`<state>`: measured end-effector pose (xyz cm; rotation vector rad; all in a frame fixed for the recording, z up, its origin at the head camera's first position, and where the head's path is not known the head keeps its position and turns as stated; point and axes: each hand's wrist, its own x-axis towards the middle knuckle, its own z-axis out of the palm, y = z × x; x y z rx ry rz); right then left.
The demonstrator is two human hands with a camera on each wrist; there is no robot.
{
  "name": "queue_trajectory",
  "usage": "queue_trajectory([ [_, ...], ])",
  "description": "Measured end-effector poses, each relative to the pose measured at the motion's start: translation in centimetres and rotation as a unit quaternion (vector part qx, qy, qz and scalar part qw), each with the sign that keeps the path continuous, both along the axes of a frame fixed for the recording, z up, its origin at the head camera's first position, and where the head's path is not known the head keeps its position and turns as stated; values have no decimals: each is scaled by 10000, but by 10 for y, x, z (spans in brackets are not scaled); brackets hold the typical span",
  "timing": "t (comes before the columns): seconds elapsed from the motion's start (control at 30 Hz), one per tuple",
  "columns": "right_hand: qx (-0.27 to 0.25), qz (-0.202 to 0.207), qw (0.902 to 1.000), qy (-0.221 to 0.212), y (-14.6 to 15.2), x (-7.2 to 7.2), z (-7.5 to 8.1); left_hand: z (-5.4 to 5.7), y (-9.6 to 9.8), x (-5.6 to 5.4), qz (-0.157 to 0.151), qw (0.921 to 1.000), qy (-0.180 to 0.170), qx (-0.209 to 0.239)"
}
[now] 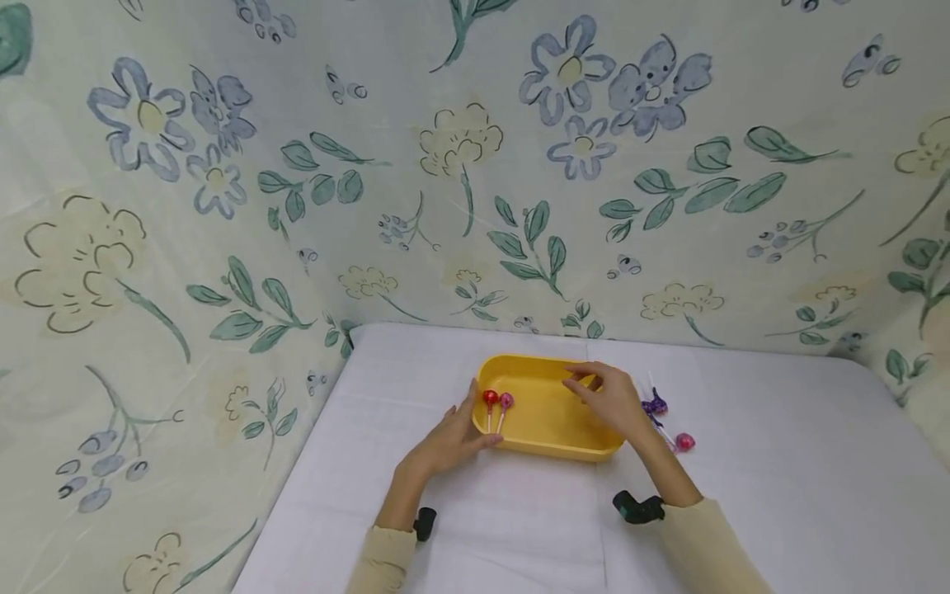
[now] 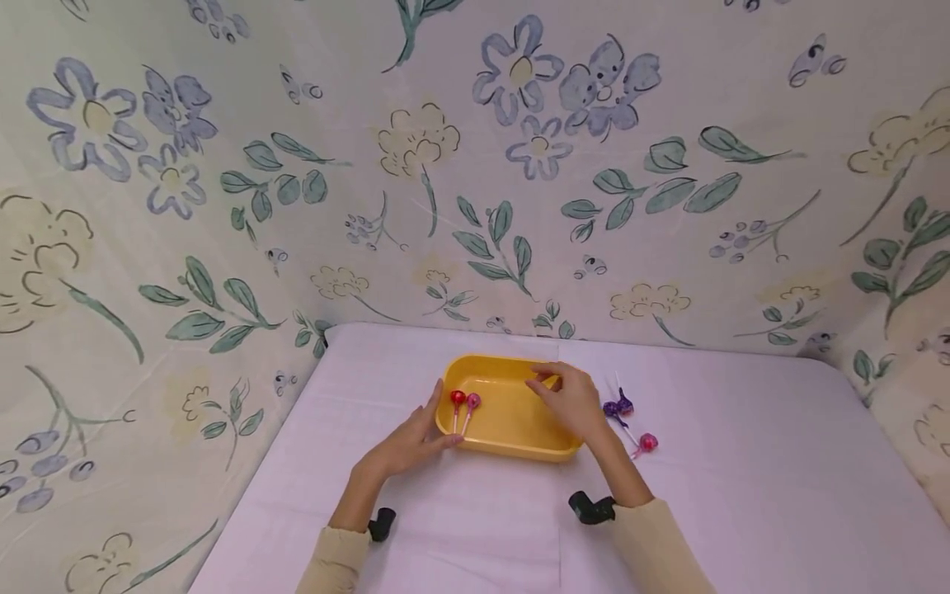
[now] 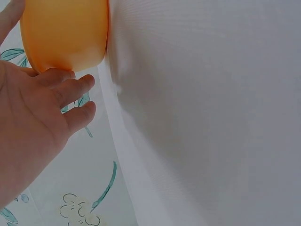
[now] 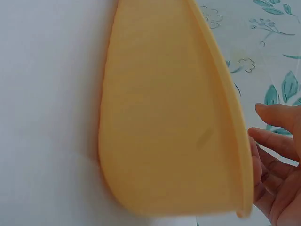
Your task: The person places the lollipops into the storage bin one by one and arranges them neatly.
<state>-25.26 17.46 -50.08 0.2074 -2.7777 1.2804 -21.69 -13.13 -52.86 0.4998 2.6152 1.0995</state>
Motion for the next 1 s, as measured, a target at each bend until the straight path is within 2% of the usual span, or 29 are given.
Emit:
queue_trajectory([
  [0.17, 131, -827, 9943, 654, 48, 24, 1, -1, -1, -1, -10, 10000, 26, 49],
  [0.33, 574, -1693, 9809, 766, 98, 54, -9, -2, 0, -1, 4, 10000, 8, 57],
  [0.43, 907, -2046, 9727, 613, 124, 70, -19, -2, 0, -1, 0, 10000, 13, 38],
  [0.57, 1119, -2074, 9718, 41, 145, 84, -33, -3, 0, -1, 48, 10000, 5, -44],
  [0.7, 1087, -1927, 9743, -427, 149, 89, -43, -2, -1, 0, 80, 10000, 2, -53],
  [1.0, 937, -2178, 9700, -536, 136, 93, -49, 0, 2, 1, 84, 9999, -57, 10],
])
